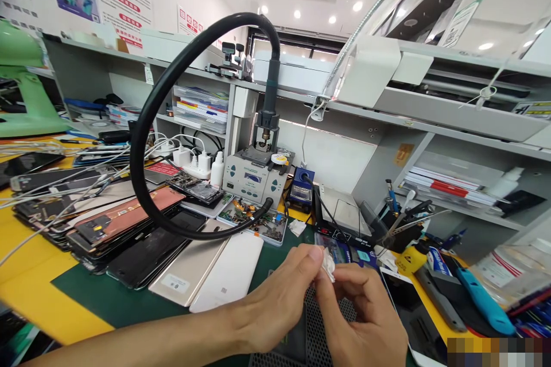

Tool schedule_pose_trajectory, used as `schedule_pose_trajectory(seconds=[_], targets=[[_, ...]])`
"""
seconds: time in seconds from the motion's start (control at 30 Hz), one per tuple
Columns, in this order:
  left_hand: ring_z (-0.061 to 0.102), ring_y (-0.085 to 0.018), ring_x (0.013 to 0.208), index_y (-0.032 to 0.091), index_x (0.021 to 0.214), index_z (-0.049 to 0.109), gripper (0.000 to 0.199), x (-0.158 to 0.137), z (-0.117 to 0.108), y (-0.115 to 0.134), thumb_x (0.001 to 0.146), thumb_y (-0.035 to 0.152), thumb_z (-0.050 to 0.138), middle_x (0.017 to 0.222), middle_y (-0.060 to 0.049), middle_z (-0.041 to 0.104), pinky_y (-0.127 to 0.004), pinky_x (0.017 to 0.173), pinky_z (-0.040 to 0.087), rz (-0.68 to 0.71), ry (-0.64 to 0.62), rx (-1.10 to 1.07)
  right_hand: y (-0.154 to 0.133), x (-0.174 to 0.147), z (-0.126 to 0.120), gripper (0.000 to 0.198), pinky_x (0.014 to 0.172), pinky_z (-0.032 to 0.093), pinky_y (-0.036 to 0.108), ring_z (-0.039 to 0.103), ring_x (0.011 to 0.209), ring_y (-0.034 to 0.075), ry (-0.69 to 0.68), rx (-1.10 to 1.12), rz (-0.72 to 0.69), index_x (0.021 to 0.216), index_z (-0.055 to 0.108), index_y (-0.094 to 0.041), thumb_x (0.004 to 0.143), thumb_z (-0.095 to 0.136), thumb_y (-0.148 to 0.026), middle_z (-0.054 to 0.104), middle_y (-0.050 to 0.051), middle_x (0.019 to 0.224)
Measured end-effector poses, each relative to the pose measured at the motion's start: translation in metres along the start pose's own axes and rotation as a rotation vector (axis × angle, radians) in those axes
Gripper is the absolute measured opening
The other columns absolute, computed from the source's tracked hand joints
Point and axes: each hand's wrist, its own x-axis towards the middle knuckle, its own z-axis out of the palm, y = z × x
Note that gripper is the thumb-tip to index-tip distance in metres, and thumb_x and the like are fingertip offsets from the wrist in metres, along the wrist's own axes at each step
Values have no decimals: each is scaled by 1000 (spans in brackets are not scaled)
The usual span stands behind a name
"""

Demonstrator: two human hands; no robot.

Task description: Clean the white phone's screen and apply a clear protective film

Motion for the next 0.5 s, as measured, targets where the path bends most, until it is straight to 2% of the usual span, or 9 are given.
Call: schedule_pose_trajectory(seconds=[0.07, 0.13, 0.27, 0.4, 0.5], targets=[[45, -29, 113, 25, 93, 68, 35, -2, 1, -1, 96, 52, 46, 93, -6, 57, -40, 112, 20, 113, -66, 310, 0, 1, -2, 26, 58, 59, 21, 71, 66, 19, 30, 22, 23, 90, 61, -22, 80, 74, -42, 69, 4, 78], [46, -29, 113, 25, 108, 66, 45, -2, 1, -2, 98, 57, 35, 102, -8, 58, -41, 109, 25, 162, -99, 475, -3, 2, -3, 28, 56, 58, 18, 72, 70, 19, 62, 38, 25, 94, 62, -22, 78, 75, -41, 70, 5, 82], [48, -31, 110, 25, 121, 63, 57, -4, -1, -3, 95, 66, 33, 105, -11, 57, -44, 101, 32, 122, -104, 547, -8, 4, -5, 32, 54, 59, 15, 72, 67, 17, 48, 38, 2, 108, 65, -23, 82, 71, -40, 72, 4, 85], [50, -31, 105, 25, 123, 63, 57, -6, -3, -2, 93, 66, 38, 98, -10, 57, -42, 95, 36, 171, -121, 603, -6, 9, -9, 24, 56, 60, 14, 74, 66, 17, -37, 0, -29, 101, 72, -24, 85, 68, -42, 77, 4, 86], [52, -30, 99, 25, 125, 63, 56, -5, -5, -4, 92, 65, 42, 95, -9, 58, -39, 89, 39, 216, -121, 619, -3, 12, -13, 25, 54, 59, 14, 74, 63, 18, -51, -25, 3, 97, 74, -24, 83, 70, -44, 78, 4, 82]])
